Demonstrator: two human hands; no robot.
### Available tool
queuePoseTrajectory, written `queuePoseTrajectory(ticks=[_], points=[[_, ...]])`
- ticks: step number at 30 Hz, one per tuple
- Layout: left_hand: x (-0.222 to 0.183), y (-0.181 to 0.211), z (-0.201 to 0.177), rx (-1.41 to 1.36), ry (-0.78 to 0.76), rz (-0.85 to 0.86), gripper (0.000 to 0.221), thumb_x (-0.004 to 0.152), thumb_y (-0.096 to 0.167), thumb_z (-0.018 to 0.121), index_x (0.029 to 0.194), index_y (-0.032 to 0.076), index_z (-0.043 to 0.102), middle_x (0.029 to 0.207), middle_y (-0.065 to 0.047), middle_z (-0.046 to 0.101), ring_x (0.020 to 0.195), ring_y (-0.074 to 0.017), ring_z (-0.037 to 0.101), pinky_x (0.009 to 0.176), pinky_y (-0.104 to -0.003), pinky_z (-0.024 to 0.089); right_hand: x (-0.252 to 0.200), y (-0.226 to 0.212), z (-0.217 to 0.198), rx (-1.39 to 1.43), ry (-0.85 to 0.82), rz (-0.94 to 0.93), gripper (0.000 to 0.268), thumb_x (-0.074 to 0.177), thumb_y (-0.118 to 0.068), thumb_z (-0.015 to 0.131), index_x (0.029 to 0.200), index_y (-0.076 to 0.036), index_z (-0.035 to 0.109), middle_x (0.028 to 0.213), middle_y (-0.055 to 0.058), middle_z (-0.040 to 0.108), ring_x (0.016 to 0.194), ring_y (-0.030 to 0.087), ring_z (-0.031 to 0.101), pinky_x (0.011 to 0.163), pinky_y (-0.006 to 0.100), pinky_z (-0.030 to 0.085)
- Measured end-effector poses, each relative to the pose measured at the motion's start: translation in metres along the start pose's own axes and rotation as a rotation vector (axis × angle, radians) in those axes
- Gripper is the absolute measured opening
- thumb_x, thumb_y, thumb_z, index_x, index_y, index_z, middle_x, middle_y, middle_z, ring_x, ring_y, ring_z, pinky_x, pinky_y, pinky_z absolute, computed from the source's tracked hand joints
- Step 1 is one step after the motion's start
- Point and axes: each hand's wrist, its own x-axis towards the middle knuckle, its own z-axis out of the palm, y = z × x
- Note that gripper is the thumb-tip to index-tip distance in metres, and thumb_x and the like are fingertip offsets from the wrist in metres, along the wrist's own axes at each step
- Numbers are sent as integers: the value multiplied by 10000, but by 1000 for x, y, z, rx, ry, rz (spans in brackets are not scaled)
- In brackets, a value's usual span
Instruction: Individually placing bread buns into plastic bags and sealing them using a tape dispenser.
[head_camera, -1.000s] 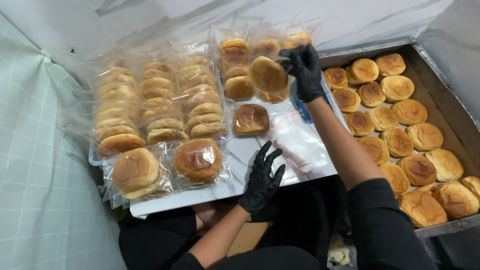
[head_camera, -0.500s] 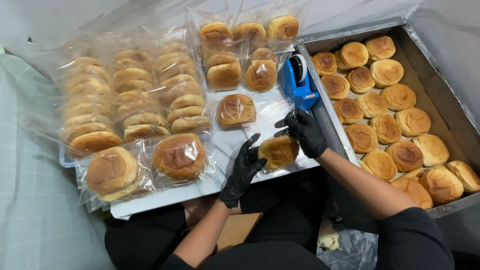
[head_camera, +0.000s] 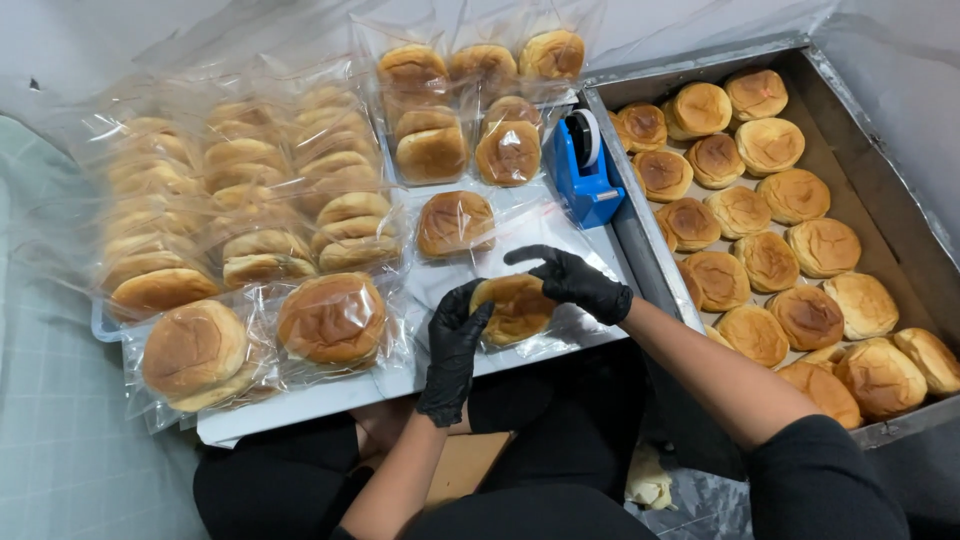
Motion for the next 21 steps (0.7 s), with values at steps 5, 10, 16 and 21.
queuePoseTrajectory(ticks=[5, 10, 16, 21], points=[[7, 33, 15, -23, 57, -10, 323, 899, 157, 781, 1211, 100, 720, 1124, -91, 772, 1005, -151, 707, 922, -336, 600, 1, -24, 21, -213, 175, 70, 720, 701, -79, 907, 1362, -94, 624, 918, 107, 764, 814, 143, 706, 747, 265, 597], [18, 62, 22, -113, 96, -120, 287, 962, 274, 705, 1173, 81, 730, 1095, -152, 769, 905, -260, 752, 838, -395, 629, -2, -30, 25, -195, 207, 88, 733, 686, -50, 926, 1356, -118, 636, 952, 98, 787, 865, 141, 733, 799, 280, 604], [42, 58, 19, -255, 287, 37, 166, 919, 95, 735, 1045, -13, 735, 992, -254, 759, 851, -395, 761, 750, -480, 654, 2, -19, 18, -89, 290, 46, 750, 655, 24, 929, 1339, -92, 644, 1002, 97, 783, 919, 168, 738, 824, 317, 617], [32, 73, 21, -160, 122, 148, 316, 976, 210, 688, 1250, 51, 690, 1169, -216, 734, 982, -312, 755, 873, -480, 638, 5, -6, 2, 7, 339, -54, 694, 680, 62, 898, 1315, -70, 650, 1045, 111, 771, 971, 182, 732, 847, 340, 625]])
